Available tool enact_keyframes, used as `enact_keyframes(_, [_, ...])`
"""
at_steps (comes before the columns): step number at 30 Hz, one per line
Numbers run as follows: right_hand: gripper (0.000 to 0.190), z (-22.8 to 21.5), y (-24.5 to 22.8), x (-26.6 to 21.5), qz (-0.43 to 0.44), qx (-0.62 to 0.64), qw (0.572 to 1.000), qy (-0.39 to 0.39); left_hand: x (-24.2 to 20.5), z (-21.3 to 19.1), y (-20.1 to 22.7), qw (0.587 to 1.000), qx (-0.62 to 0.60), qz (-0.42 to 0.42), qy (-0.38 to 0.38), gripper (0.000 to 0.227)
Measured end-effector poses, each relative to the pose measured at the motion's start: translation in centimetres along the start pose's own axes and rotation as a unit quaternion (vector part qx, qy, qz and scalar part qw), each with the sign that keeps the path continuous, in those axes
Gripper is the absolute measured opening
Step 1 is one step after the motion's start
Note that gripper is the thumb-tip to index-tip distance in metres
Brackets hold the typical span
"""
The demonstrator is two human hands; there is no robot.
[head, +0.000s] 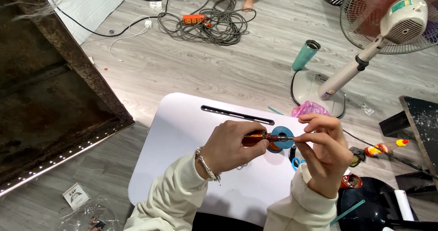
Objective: Winding copper wire onto a motor armature and preparing components for assembly at a small desk.
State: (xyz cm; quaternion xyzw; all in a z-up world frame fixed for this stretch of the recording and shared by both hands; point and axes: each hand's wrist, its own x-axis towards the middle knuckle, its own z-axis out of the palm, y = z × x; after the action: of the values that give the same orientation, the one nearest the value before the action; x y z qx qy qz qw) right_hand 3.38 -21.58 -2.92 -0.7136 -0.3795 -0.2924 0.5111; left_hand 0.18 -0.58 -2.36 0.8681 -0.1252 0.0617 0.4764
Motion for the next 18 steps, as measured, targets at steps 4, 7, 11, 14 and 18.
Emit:
enact_keyframes(4, [0.008,-0.6,0.1,-0.2,-0.004,0.017,1.000,0.017,0.0,0.0,0.2,1.000,0.007,-0.017,0.000,0.019])
enact_keyframes(7, [0.012,-1.4,0.5,-0.7,0.022,0.046,0.996,0.067,-0.1,0.1,0.3,1.000,-0.001,-0.014,0.006,0.018])
enact_keyframes(11, [0.015,-2.0,0.4,-1.0,0.004,0.032,0.996,0.082,-0.3,0.3,0.4,1.000,0.004,-0.013,0.010,0.019])
enact_keyframes(14, [0.016,-2.3,0.7,-1.3,0.005,0.042,0.994,0.101,-0.4,0.6,0.2,1.000,0.009,-0.010,0.013,0.021])
enact_keyframes(18, [0.015,-3.7,2.0,-1.7,-0.008,0.041,0.994,0.103,-0.5,0.5,0.6,1.000,0.008,-0.003,0.014,0.020])
